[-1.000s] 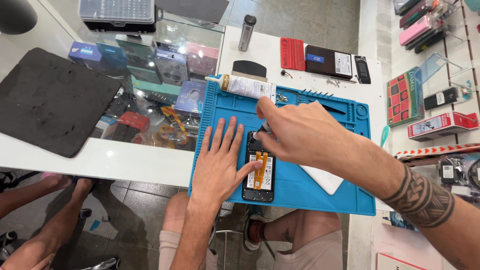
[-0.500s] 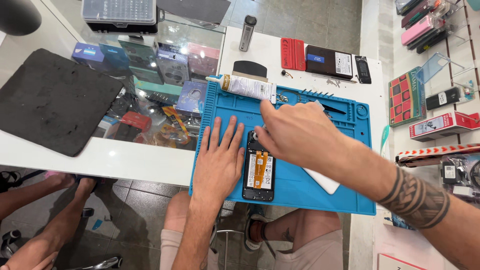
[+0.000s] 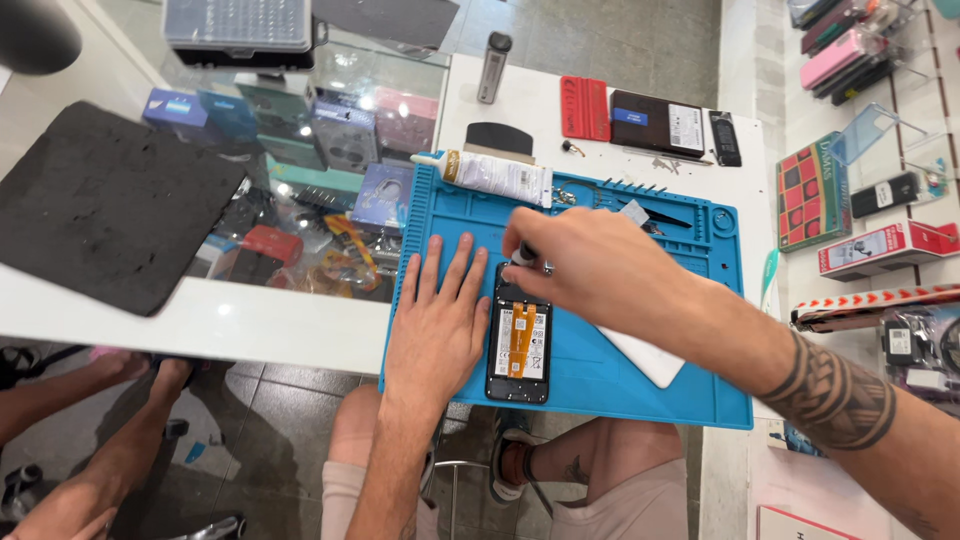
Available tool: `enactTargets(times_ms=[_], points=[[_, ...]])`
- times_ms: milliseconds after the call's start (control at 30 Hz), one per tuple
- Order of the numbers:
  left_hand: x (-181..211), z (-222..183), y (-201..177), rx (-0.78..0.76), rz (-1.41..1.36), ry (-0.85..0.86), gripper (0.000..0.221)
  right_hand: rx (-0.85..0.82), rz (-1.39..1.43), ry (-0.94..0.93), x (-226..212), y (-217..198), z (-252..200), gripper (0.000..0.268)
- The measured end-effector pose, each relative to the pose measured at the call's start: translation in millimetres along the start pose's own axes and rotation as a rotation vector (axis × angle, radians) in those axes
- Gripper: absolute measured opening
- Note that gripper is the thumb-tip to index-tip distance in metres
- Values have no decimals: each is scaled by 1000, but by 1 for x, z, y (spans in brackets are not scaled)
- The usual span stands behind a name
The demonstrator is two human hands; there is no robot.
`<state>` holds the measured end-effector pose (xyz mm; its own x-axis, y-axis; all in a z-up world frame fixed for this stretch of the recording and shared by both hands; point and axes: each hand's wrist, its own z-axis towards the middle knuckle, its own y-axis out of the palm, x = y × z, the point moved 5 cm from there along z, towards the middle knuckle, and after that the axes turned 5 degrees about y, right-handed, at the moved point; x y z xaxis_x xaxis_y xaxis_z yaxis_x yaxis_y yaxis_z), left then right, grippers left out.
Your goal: The person uses a screwdriver to remove multiple screws from the internal frame of a disassembled smartphone. They place the screws on the blue work mat and continue unscrewing components near the battery area.
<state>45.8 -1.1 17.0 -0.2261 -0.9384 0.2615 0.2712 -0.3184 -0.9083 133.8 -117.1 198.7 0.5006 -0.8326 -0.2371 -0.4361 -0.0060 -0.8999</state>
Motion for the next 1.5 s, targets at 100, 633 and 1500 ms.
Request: enactTargets(times_ms=[100,633,1500], points=[[-1,0,3,5,8,2,59,191,362,92,26,-23,-26,21],[2,3,-10,6,47,62,63,206,-199,642,325,40,-32,33],[18,8,-30,114,-523,-5,25,271,459,83,102,59,-43,17]])
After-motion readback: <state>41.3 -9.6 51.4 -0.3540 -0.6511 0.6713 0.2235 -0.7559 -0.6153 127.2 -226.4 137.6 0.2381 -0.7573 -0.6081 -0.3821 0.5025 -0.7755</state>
